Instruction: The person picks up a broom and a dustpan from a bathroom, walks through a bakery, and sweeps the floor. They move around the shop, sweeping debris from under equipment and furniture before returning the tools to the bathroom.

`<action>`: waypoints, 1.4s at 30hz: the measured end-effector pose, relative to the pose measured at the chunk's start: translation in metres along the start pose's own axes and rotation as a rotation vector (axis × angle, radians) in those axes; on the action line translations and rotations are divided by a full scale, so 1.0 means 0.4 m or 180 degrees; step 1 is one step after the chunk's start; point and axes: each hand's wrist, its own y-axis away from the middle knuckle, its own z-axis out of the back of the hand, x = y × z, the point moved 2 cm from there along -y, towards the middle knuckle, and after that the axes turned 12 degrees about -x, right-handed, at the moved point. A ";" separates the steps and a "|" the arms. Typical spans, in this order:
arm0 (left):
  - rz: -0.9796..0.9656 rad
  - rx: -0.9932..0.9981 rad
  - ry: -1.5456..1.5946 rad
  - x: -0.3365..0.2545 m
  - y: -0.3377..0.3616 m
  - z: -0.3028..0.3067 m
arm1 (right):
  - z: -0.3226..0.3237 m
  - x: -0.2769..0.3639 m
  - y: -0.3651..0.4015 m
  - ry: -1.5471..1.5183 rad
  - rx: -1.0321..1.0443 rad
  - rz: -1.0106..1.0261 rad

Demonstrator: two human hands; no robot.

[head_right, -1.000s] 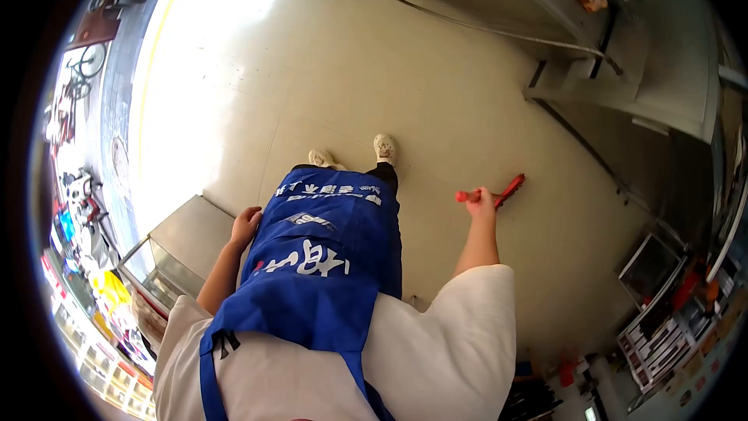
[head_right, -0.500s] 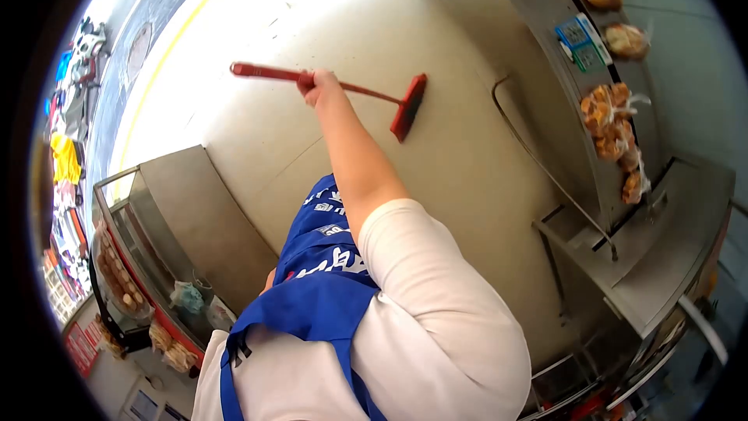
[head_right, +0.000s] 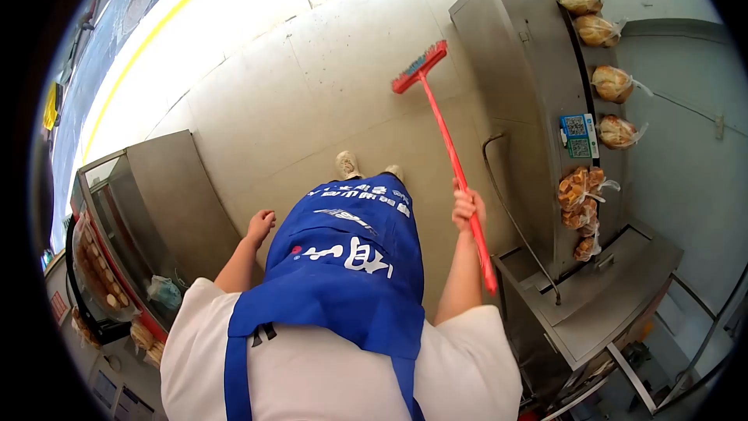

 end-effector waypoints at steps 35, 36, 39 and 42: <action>0.2205 -0.1139 0.2869 -0.776 0.217 -0.556 | -1.350 0.113 -1.451 0.2669 -0.1435 -0.1693; 0.2238 -0.1210 0.3124 -0.782 0.215 -0.591 | -1.307 0.123 -1.399 0.3567 -0.1856 -0.1597; 0.2264 -0.1297 0.3597 -0.798 0.212 -0.728 | -1.212 0.088 -1.218 0.6907 -0.1991 -0.0466; 0.2233 -0.1341 0.3806 -0.803 0.200 -0.865 | -1.225 0.083 -1.093 0.8924 -0.0899 -0.0386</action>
